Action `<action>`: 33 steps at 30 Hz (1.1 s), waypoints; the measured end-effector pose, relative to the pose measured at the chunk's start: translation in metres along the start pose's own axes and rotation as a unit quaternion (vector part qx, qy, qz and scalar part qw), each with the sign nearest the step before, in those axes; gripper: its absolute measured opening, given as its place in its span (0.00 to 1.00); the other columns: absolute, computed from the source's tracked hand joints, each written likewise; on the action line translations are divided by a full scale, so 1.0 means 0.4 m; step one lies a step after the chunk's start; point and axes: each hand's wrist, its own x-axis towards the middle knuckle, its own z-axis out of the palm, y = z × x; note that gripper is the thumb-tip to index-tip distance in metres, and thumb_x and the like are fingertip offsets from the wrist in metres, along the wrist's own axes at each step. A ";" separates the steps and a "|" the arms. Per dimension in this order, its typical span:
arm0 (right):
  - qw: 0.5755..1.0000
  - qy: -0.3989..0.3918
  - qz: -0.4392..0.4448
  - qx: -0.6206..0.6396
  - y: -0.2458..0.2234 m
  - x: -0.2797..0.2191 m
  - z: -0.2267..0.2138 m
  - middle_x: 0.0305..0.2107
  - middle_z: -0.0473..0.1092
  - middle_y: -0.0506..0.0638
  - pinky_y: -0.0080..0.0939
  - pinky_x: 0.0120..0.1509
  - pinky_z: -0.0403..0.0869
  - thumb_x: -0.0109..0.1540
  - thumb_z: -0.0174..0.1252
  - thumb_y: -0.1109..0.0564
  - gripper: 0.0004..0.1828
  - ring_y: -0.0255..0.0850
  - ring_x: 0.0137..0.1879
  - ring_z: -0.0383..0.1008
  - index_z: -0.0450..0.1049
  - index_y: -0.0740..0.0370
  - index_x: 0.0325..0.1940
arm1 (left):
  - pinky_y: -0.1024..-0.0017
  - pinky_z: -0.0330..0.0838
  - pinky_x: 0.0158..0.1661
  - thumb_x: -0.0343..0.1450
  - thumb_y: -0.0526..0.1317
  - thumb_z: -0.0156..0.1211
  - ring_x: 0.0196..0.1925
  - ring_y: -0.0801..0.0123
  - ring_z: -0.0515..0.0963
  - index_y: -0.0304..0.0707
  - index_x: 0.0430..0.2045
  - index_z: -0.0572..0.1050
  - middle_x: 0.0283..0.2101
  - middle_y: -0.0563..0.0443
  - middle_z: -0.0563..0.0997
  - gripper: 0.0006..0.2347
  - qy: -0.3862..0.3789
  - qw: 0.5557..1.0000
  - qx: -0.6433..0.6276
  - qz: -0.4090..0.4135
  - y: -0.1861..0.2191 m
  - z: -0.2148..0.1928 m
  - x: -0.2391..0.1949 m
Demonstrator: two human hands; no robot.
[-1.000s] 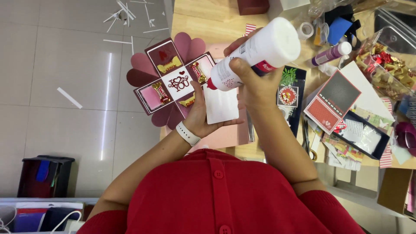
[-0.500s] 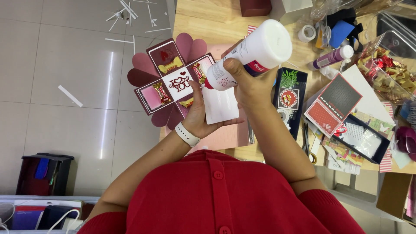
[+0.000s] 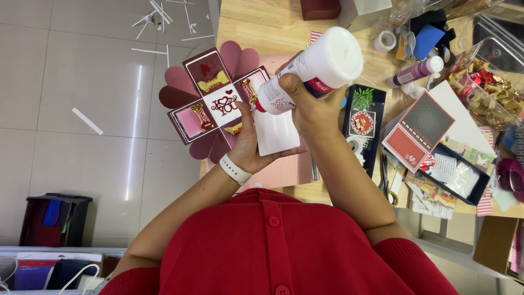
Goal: The person is assembling a decorative explosion box by cutting paper components, applying glue, and attaching them to the box structure.
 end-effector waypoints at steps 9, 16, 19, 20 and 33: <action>0.999 -0.040 0.004 0.028 -0.010 0.002 -0.010 0.26 0.75 0.62 0.48 0.42 0.80 0.56 0.70 0.71 0.14 0.47 0.34 0.80 0.76 0.72 0.43 | 0.23 0.70 0.52 0.57 0.81 0.41 0.59 0.37 0.78 0.39 0.60 0.68 0.58 0.37 0.77 0.48 -0.010 1.000 -0.004 0.004 0.000 -0.003 -0.005; 0.999 -0.035 0.003 0.032 0.015 -0.005 -0.024 0.28 0.76 0.62 0.51 0.46 0.80 0.56 0.69 0.73 0.16 0.45 0.38 0.80 0.76 0.70 0.46 | 0.23 0.69 0.54 0.57 0.81 0.40 0.60 0.39 0.77 0.41 0.62 0.67 0.59 0.39 0.77 0.49 -0.011 1.000 0.004 0.009 -0.004 -0.013 -0.004; 0.999 -0.017 -0.002 0.040 0.025 -0.009 -0.026 0.31 0.77 0.63 0.52 0.47 0.81 0.55 0.70 0.73 0.19 0.48 0.41 0.80 0.75 0.71 0.49 | 0.23 0.69 0.53 0.56 0.81 0.41 0.60 0.38 0.77 0.41 0.61 0.67 0.58 0.39 0.77 0.49 -0.015 1.000 -0.001 0.003 -0.007 -0.021 -0.001; 0.999 -0.018 0.002 0.035 0.014 -0.006 -0.019 0.31 0.77 0.62 0.51 0.47 0.81 0.56 0.70 0.72 0.19 0.47 0.41 0.80 0.75 0.70 0.49 | 0.23 0.68 0.54 0.56 0.82 0.41 0.60 0.38 0.77 0.42 0.62 0.67 0.59 0.40 0.77 0.49 -0.019 1.000 0.003 0.004 -0.007 -0.024 0.001; 0.992 0.014 0.113 0.047 -0.053 -0.003 0.029 0.38 0.76 0.65 0.60 0.52 0.82 0.58 0.72 0.61 0.23 0.59 0.46 0.81 0.68 0.65 0.51 | 0.27 0.63 0.59 0.52 0.77 0.39 0.73 0.48 0.64 0.52 0.73 0.56 0.72 0.46 0.64 0.52 -0.064 0.997 0.026 -0.016 0.011 -0.029 -0.008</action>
